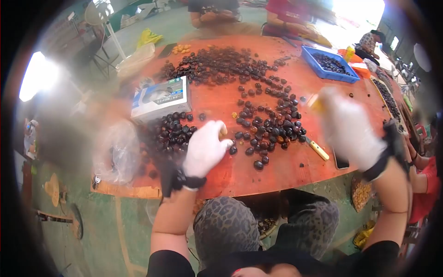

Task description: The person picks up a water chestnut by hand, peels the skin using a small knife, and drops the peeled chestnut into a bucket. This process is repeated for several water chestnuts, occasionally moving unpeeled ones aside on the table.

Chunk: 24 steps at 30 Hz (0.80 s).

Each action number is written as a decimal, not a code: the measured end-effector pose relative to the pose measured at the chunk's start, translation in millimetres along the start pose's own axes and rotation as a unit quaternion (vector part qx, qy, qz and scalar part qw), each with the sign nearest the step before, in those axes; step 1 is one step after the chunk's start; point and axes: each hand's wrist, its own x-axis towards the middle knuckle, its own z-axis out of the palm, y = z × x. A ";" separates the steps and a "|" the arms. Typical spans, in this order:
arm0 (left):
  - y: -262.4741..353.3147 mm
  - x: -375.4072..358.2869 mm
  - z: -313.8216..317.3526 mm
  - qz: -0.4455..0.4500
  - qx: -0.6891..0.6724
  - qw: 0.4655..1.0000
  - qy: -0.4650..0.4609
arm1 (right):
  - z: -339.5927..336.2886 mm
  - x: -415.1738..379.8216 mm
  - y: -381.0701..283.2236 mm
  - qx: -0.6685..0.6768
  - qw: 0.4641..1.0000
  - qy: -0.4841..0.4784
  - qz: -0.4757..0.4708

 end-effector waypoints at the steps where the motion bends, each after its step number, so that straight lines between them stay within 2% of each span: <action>1: 3.5 -7.4 8.2 -0.020 0.020 1.000 -0.009 | 25.4 -14.5 -8.2 0.083 0.993 -0.074 -0.031; 2: 7.1 -13.0 16.7 -0.040 0.039 0.998 -0.020 | 40.9 -24.9 -19.5 0.137 0.981 -0.131 -0.050; 4: 12.3 -17.5 30.5 -0.063 0.048 0.996 -0.036 | 80.8 -51.6 -26.4 0.215 0.956 -0.183 -0.081; 6: 13.2 -14.6 38.1 -0.089 0.060 0.992 -0.071 | 103.2 -70.7 -30.7 0.230 0.942 -0.212 -0.121; 8: 7.2 -18.0 49.9 -0.068 0.043 0.996 -0.048 | 106.9 -78.9 -30.9 0.219 0.915 -0.295 -0.165; 9: 3.9 -20.1 54.3 -0.057 0.037 0.997 -0.036 | 109.1 -83.6 -31.6 0.220 0.912 -0.298 -0.178; 12: 11.6 -27.2 52.9 0.001 -0.097 0.995 -0.034 | 120.9 -89.4 -28.0 0.231 0.908 -0.296 -0.184; 13: 18.4 -26.9 46.3 -0.037 -0.107 0.990 -0.084 | 123.3 -87.9 -27.6 0.224 0.915 -0.283 -0.182; 17: 11.1 -34.1 55.1 -0.145 -0.332 0.922 -0.133 | 135.5 -82.7 -31.6 0.188 0.930 -0.267 -0.172; 20: 7.3 -35.9 61.4 -0.140 -0.390 0.895 -0.163 | 139.6 -79.6 -33.0 0.158 0.953 -0.235 -0.108; 21: 8.8 -35.9 62.5 -0.134 -0.359 0.908 -0.167 | 142.8 -78.6 -29.7 0.161 0.954 -0.229 -0.106; 24: 21.3 -33.0 60.3 -0.043 -0.237 0.956 -0.167 | 139.0 -77.0 -26.3 0.176 0.950 -0.241 -0.093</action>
